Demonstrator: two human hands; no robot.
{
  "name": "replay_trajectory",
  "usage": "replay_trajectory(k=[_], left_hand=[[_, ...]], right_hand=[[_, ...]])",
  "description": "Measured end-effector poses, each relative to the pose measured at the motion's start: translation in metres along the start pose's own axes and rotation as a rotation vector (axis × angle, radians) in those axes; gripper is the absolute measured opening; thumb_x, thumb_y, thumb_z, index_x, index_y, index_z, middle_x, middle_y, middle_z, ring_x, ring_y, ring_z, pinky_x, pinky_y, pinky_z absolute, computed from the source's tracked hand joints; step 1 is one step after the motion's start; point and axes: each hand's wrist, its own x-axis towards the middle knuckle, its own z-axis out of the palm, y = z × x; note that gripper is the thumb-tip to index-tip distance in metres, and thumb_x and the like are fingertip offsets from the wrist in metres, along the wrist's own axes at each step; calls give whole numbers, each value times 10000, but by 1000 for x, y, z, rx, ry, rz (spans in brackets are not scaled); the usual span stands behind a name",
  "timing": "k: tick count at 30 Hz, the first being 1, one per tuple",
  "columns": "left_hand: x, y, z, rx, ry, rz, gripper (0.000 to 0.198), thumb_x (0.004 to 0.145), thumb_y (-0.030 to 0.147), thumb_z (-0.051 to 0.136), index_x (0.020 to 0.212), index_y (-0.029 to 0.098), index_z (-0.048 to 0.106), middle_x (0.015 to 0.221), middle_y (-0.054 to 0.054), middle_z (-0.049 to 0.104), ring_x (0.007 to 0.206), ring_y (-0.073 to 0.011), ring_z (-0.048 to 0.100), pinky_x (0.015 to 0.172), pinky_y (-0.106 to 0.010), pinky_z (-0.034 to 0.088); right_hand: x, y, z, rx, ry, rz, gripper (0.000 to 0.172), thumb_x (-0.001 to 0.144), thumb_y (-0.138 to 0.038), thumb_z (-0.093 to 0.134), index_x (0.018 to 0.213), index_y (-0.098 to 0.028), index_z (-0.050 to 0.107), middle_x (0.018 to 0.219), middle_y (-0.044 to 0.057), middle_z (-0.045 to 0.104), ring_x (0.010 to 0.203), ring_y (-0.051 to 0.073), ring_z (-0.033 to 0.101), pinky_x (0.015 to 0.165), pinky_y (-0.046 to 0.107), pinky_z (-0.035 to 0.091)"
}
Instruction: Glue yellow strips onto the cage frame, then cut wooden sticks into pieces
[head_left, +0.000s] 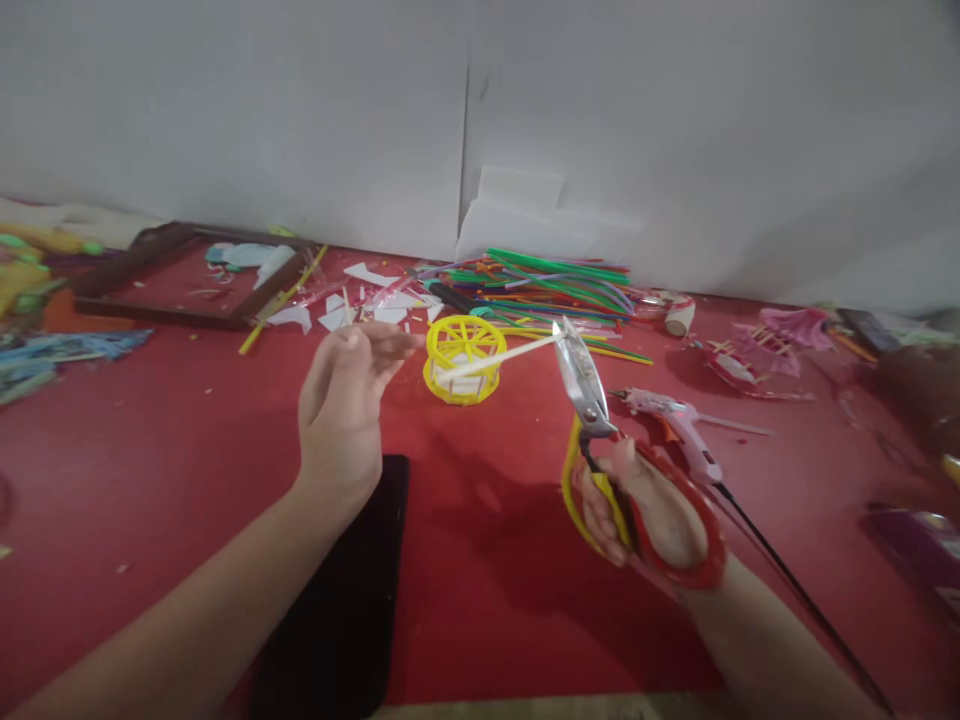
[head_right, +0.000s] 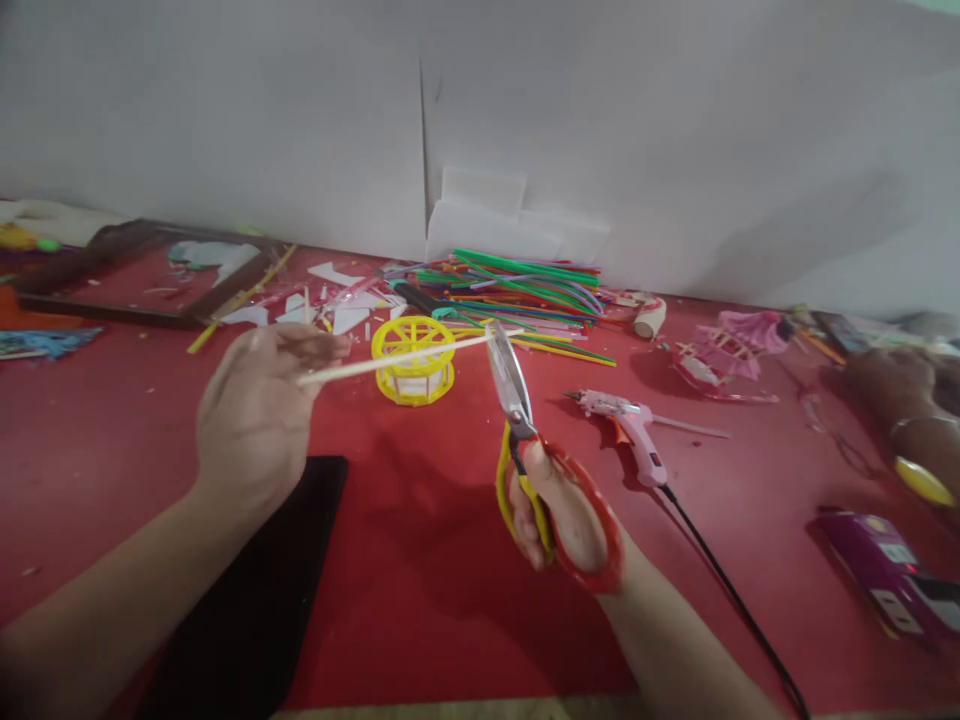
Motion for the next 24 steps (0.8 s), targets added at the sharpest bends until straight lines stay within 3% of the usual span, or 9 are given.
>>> replay_trajectory(k=[4,9,14,18,24], left_hand=[[4,-22,-11,445,-121,60,175,874,330,585,994,213,634,1079,-60,663,1082,-224,598,989,-402,458],[-1,-32,-14,874,-396,227,501,802,165,575,1295,189,492,1396,-121,513,1319,-289,432,1119,-526,310],[-1,-31,-12,935,-502,208,631,747,64,526,1357,184,422,1500,-131,398,1402,-277,342,1155,-527,270],[-2,-30,-11,949,-515,185,660,726,13,493,1358,193,437,1534,-109,348,1442,-264,271,1182,-518,233],[-3,-28,-8,963,-502,64,624,753,39,517,1358,180,461,1583,-112,234,1474,-274,174,1190,-512,221]], right_hand=[[-4,-4,0,343,-391,219,782,756,-872,183,457,-193,432,313,-9,390,257,110,379,290,235,309],[-13,-8,1,620,-494,321,852,839,-791,67,564,-139,542,407,10,484,314,80,434,351,196,380],[2,-7,2,850,-781,344,890,881,-695,-69,597,-125,552,438,4,467,315,83,445,326,190,396],[12,-1,3,913,-802,328,921,878,-665,-124,631,-104,564,449,4,461,334,77,454,340,182,416],[15,6,3,1003,-882,275,991,801,-753,-128,687,-78,588,479,-5,445,334,77,449,305,188,411]])
